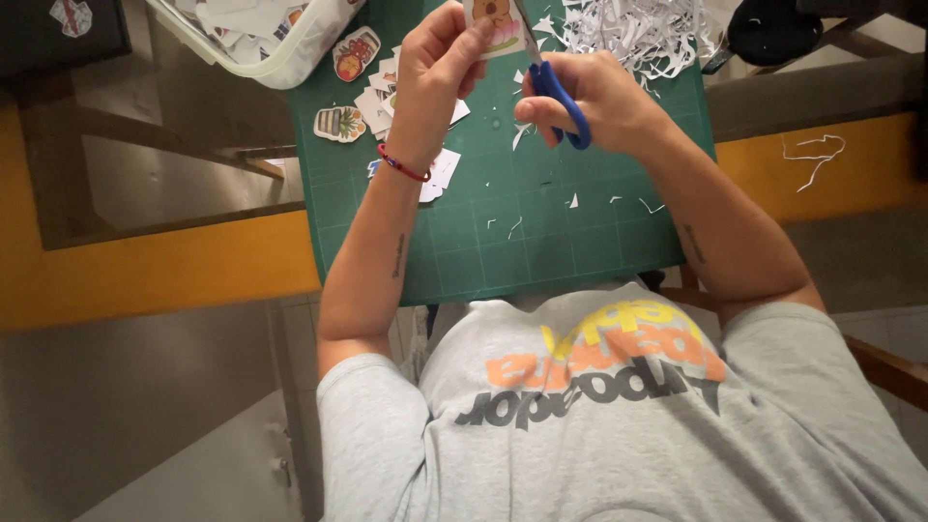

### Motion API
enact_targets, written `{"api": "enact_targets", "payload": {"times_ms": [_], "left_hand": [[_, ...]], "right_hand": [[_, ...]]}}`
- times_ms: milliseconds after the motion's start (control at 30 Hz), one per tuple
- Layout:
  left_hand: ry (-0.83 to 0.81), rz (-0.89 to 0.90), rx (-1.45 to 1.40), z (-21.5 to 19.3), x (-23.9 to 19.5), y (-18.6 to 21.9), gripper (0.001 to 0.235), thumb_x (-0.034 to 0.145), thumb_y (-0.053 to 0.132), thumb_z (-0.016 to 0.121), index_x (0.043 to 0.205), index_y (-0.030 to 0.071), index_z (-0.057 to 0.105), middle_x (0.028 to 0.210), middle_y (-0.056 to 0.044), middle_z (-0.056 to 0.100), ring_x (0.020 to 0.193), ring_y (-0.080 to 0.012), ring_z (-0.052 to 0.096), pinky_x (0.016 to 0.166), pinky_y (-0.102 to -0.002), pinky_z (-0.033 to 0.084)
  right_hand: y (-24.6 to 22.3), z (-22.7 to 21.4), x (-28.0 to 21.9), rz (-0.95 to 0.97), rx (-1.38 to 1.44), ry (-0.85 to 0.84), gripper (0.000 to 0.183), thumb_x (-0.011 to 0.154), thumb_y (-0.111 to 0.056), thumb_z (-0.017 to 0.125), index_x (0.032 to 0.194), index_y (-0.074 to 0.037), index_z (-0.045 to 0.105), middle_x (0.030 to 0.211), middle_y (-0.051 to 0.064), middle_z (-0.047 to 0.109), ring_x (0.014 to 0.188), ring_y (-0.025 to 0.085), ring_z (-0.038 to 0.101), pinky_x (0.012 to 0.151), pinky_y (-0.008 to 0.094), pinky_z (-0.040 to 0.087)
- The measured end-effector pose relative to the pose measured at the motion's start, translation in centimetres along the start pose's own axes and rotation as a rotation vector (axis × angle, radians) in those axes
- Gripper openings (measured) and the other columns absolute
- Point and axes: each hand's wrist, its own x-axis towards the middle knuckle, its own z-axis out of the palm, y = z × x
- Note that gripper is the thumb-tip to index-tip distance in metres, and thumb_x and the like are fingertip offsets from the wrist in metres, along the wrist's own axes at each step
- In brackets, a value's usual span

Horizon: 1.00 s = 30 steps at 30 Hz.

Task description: A person uses scissors to cut out individual stickers from a sheet on a green cutting mat.

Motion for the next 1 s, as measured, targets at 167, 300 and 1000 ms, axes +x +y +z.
{"api": "enact_targets", "payload": {"times_ms": [167, 300, 1000], "left_hand": [[-0.039, -0.04, -0.005, 0.2, -0.1, 0.2, 0.025, 0.108, 0.03, 0.066, 0.089, 0.015, 0.059, 0.073, 0.004, 0.049, 0.065, -0.0056, 0.046, 0.056, -0.022, 0.036], [-0.072, -0.057, 0.006, 0.4, -0.1, 0.3, 0.028, 0.109, 0.029, 0.065, 0.088, 0.015, 0.056, 0.072, 0.003, 0.05, 0.065, -0.0061, 0.047, 0.056, -0.022, 0.035], [0.052, -0.007, 0.085, -1.5, 0.8, -2.2, 0.032, 0.107, 0.041, 0.07, 0.113, 0.012, 0.079, 0.082, 0.003, 0.066, 0.06, -0.0069, 0.04, 0.053, -0.024, 0.035]], "right_hand": [[0.1, 0.0, 0.0, -0.03, 0.024, -0.009, 0.037, 0.112, -0.044, 0.065, 0.111, -0.007, 0.064, 0.083, 0.004, 0.074, 0.073, 0.012, 0.069, 0.065, 0.026, 0.052], [-0.2, 0.1, 0.0, -0.012, 0.012, -0.011, 0.038, 0.113, -0.046, 0.06, 0.114, -0.007, 0.063, 0.087, 0.004, 0.075, 0.071, 0.012, 0.064, 0.06, 0.026, 0.047], [1.1, -1.7, -0.6, -0.016, -0.081, 0.05, 0.025, 0.117, -0.024, 0.077, 0.105, -0.004, 0.068, 0.078, 0.005, 0.071, 0.065, 0.013, 0.067, 0.063, 0.025, 0.056]]}}
